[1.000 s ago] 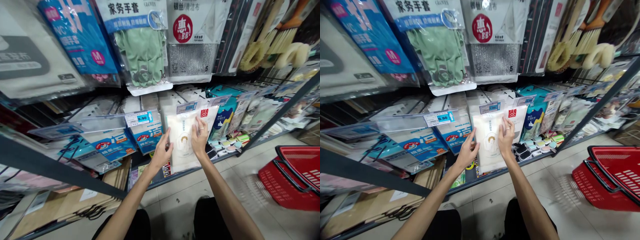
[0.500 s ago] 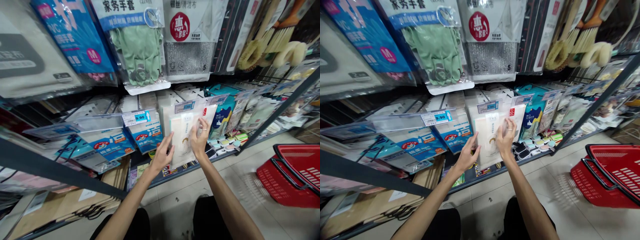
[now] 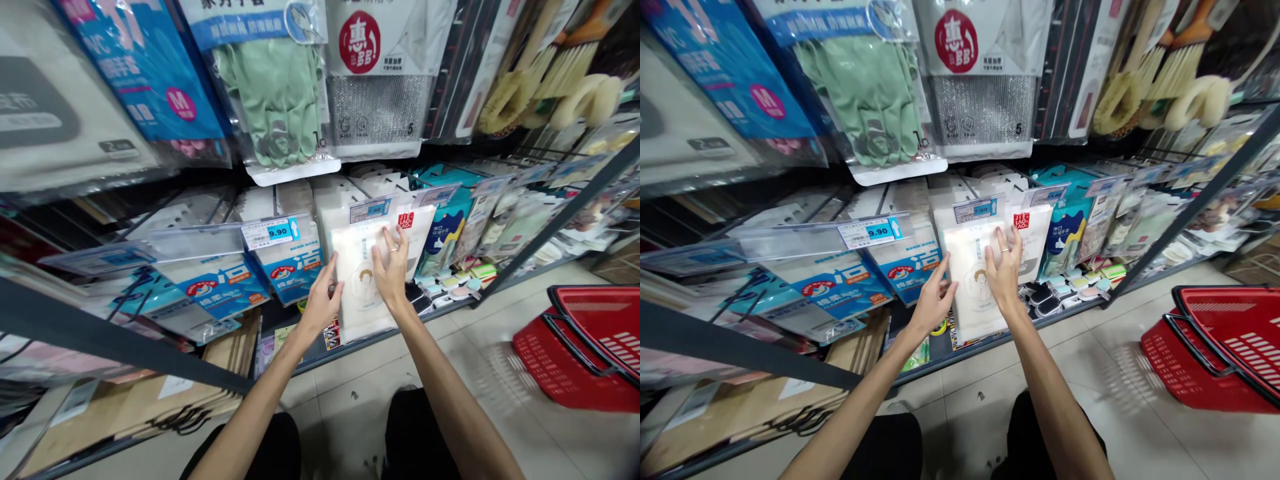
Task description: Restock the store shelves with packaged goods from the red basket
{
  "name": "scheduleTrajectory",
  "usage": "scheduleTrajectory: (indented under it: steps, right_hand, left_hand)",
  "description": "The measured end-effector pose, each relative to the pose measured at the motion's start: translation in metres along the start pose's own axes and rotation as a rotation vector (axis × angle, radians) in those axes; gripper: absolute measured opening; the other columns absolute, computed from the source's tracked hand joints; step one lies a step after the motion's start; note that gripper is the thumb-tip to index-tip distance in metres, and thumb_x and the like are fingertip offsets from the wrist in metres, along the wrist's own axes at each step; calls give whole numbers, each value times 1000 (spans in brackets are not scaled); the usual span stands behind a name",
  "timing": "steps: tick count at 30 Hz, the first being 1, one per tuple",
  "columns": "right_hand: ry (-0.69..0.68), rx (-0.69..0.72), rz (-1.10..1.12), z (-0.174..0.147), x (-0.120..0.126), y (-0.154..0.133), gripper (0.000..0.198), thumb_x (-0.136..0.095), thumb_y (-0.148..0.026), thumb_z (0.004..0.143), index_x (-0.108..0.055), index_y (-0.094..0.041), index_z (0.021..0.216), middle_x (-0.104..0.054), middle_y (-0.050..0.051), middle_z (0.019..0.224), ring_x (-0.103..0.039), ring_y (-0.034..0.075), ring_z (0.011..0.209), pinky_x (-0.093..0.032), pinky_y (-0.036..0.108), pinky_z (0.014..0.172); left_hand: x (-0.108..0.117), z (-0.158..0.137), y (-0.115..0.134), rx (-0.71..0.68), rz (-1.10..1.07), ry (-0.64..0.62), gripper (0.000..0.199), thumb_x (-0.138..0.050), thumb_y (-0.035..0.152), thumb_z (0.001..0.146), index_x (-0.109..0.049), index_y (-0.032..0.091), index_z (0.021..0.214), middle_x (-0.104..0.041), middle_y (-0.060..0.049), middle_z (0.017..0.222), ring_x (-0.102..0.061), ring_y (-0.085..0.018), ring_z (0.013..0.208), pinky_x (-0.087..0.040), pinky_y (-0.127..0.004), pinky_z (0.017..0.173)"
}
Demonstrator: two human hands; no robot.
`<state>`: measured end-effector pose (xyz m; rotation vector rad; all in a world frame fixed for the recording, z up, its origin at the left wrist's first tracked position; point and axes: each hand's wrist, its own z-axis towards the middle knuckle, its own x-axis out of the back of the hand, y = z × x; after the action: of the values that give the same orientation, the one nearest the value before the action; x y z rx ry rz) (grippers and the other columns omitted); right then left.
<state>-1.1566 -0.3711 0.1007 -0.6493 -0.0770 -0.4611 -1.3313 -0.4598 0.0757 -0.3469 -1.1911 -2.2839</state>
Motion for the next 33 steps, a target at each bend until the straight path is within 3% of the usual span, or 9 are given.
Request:
scheduleTrajectory:
  steps: [6, 10, 16, 22, 25, 28, 33]
  right_hand:
    - [157, 88, 2, 3, 6, -15, 48, -52, -35, 102, -50, -24, 149, -38, 14, 157, -45, 30, 142, -40, 56, 119]
    - [97, 79, -21, 8, 3, -15, 49, -51, -36, 102, -50, -25, 150, -33, 13, 161, -38, 29, 148, -39, 56, 121]
    - [14, -6, -62, 3, -5, -6, 51, -50, -39, 102, -50, -21, 150, -33, 15, 159, -34, 30, 150, -35, 59, 122]
    - [164, 63, -19, 2, 0, -16, 52, -52, -36, 101, -45, -24, 150, -32, 15, 160, -41, 30, 145, -39, 58, 119]
    - [117, 84, -40, 5, -1, -17, 53, -53, -37, 101, -45, -25, 151, -29, 14, 162, -41, 30, 145, -40, 58, 118]
    - [72, 66, -81, 5, -6, -12, 53, -52, -38, 101, -47, -24, 152, -26, 14, 164, -33, 32, 150, -36, 60, 120]
    - [49, 46, -61, 0, -8, -8, 53, -53, -35, 101, -46, -26, 153, -28, 14, 162, -35, 32, 148, -34, 59, 121]
  left_hand:
    - [-1, -9, 0, -160, 68, 60, 65, -53, 27, 103, -29, 33, 163, -56, -12, 148, -64, -22, 119, -56, -40, 100]
    - [-1, -2, 7, -53, -5, 65, 66, -52, 28, 103, -27, 34, 164, -47, -13, 157, -64, -20, 113, -59, -35, 92]
    - [-2, -1, 1, 35, -54, 4, 69, -52, 29, 102, -24, 29, 165, -44, -17, 160, -67, -20, 106, -58, -40, 96]
    - [-5, -11, -3, -155, 53, 33, 64, -52, 28, 102, -31, 30, 163, -55, -14, 148, -63, -24, 121, -55, -43, 104]
    - [-4, -5, 1, -64, -25, 52, 67, -52, 28, 103, -25, 32, 165, -47, -14, 157, -63, -23, 123, -57, -41, 101]
    - [-2, 1, 3, 40, -130, 25, 70, -53, 29, 102, -23, 31, 165, -39, -14, 164, -64, -22, 119, -58, -37, 97]
    - [-1, -3, -2, 38, -105, 3, 71, -52, 28, 102, -22, 30, 166, -46, -17, 159, -68, -19, 100, -60, -36, 90]
